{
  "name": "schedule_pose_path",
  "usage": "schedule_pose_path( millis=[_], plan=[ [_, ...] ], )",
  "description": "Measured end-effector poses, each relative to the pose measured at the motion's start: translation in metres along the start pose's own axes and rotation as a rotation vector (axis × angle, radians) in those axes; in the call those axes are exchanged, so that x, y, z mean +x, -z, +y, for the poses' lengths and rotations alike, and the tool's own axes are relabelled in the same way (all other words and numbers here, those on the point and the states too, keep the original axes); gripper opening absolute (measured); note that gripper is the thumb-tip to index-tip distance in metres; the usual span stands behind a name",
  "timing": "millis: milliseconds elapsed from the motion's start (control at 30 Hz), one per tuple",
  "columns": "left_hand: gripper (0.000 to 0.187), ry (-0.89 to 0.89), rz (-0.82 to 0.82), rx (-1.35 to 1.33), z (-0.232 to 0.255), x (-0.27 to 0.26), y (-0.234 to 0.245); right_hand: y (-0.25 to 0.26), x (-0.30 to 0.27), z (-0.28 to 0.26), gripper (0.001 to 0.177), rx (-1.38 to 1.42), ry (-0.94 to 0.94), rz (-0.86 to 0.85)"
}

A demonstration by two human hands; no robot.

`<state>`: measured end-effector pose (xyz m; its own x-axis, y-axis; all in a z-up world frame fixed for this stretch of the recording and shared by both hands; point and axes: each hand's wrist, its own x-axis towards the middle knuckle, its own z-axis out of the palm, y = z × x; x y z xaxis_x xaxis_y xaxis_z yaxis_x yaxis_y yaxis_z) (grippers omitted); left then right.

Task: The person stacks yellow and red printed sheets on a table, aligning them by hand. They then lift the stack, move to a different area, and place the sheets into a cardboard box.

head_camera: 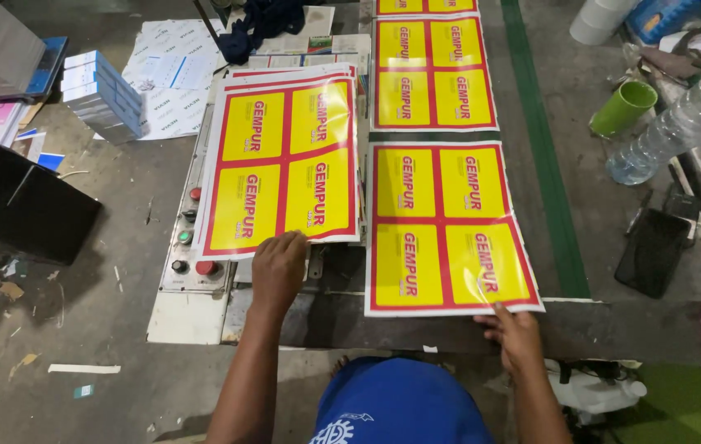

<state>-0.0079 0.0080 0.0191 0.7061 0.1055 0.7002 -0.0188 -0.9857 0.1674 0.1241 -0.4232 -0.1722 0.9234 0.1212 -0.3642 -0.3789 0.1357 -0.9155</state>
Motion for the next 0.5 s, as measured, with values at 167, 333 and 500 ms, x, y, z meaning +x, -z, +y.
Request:
schedule_pose_path(
  millis=[167,333,500],
  plan=[
    [0.013,0.023,0.048,-0.032,0.001,-0.001,-0.001,-0.026,0.044,-0.024,0.033,0.02,0.039,-0.064],
    [0.013,0.055,0.078,-0.031,0.004,-0.002,0.003,-0.038,0.069,-0.041,0.03,0.044,0.028,-0.111],
    [0.025,-0.018,0.035,-0.165,0.017,-0.009,0.003,-0.035,0.052,-0.02,0.04,0.057,-0.057,-0.183]
  ],
)
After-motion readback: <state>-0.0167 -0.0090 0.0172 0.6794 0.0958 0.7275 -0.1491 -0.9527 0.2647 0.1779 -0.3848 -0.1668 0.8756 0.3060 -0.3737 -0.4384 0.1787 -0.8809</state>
